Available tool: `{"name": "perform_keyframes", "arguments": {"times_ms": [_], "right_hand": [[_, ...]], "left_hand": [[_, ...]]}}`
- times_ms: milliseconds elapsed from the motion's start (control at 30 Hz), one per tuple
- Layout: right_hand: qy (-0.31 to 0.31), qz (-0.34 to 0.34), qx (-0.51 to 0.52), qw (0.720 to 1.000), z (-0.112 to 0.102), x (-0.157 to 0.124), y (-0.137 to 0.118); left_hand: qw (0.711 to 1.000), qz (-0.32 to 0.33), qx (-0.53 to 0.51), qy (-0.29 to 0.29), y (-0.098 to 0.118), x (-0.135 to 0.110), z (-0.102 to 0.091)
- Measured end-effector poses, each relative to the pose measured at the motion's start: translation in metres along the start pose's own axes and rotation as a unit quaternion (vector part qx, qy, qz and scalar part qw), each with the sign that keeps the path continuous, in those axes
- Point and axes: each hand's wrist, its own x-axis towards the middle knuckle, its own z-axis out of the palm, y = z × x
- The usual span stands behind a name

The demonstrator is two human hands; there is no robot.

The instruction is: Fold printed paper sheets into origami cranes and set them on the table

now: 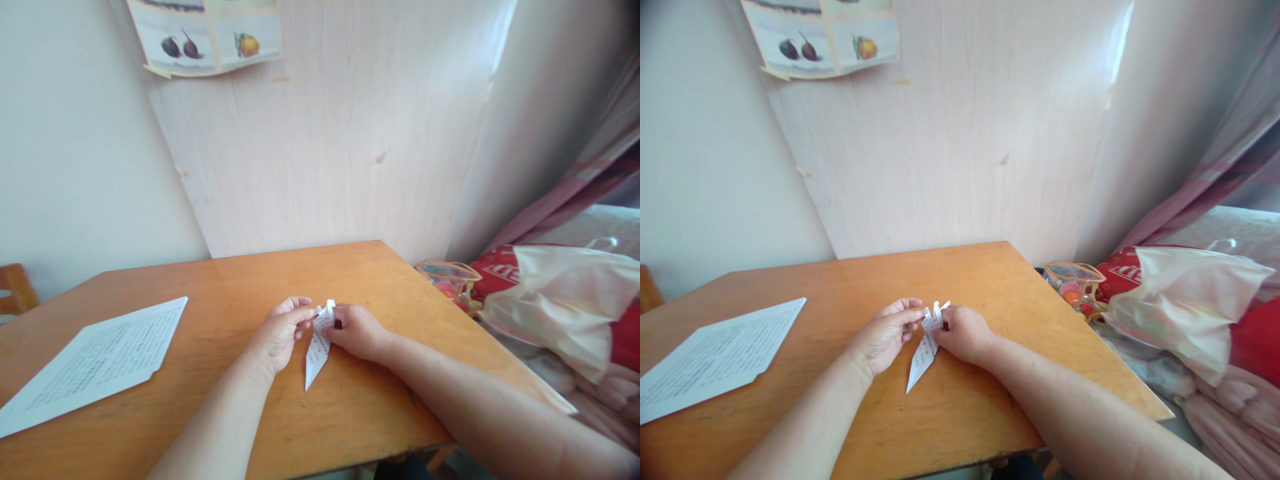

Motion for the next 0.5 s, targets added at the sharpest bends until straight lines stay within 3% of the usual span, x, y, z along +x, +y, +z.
{"name": "perform_keyframes", "arguments": {"times_ms": [333,500], "right_hand": [[-0.003,-0.004,0.002,1.000,-0.0001,0.0002,-0.0002],[-0.001,0.003,-0.003,1.000,0.0019,0.0005,0.0033]], "left_hand": [[0.999,0.014,0.038,0.005,-0.0041,0.0003,0.0025],[0.998,0.044,-0.012,0.034,-0.0002,0.0020,0.0013]]}}
